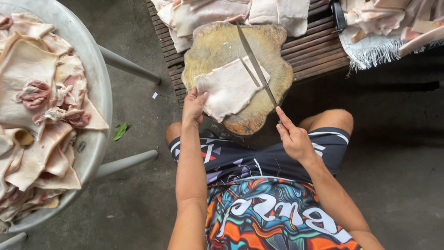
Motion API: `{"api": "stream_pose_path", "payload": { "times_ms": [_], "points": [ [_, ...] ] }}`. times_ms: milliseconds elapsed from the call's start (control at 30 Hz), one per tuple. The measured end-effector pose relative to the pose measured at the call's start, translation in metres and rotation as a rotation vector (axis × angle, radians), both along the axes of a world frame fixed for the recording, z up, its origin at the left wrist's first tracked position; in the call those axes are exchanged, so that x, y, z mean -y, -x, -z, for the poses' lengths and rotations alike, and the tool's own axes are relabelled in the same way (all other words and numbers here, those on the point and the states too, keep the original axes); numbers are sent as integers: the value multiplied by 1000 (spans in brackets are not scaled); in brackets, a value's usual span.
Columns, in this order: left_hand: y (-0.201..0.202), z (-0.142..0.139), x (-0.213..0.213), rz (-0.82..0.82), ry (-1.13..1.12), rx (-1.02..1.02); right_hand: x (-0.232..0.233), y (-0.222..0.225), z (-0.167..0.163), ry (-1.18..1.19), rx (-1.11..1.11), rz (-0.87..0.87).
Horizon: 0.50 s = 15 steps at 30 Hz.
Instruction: The person slices pieces of raw pig skin into strips using a large knife on a wooden cutting board.
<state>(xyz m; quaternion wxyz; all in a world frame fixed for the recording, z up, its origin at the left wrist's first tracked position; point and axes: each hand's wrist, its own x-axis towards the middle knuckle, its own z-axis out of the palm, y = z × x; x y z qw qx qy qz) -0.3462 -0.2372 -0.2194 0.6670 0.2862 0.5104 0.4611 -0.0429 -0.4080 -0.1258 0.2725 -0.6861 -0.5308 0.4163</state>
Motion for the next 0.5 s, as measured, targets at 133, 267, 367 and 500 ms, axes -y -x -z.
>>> {"api": "stream_pose_path", "payload": {
  "times_ms": [133, 267, 367, 500],
  "points": [
    [-10, -3, -6, 97, -19, -11, -5, 16, 2, -246, 11, -57],
    [-14, -11, -5, 71, -16, -27, -19, 34, 16, -565, 139, -171],
    [-14, -18, -4, 55, -30, 41, -28, 41, 10, -184, 152, -122],
    [-14, -21, -2, 50, -31, 36, -16, 27, -29, -77, -268, -10]
  ]
}}
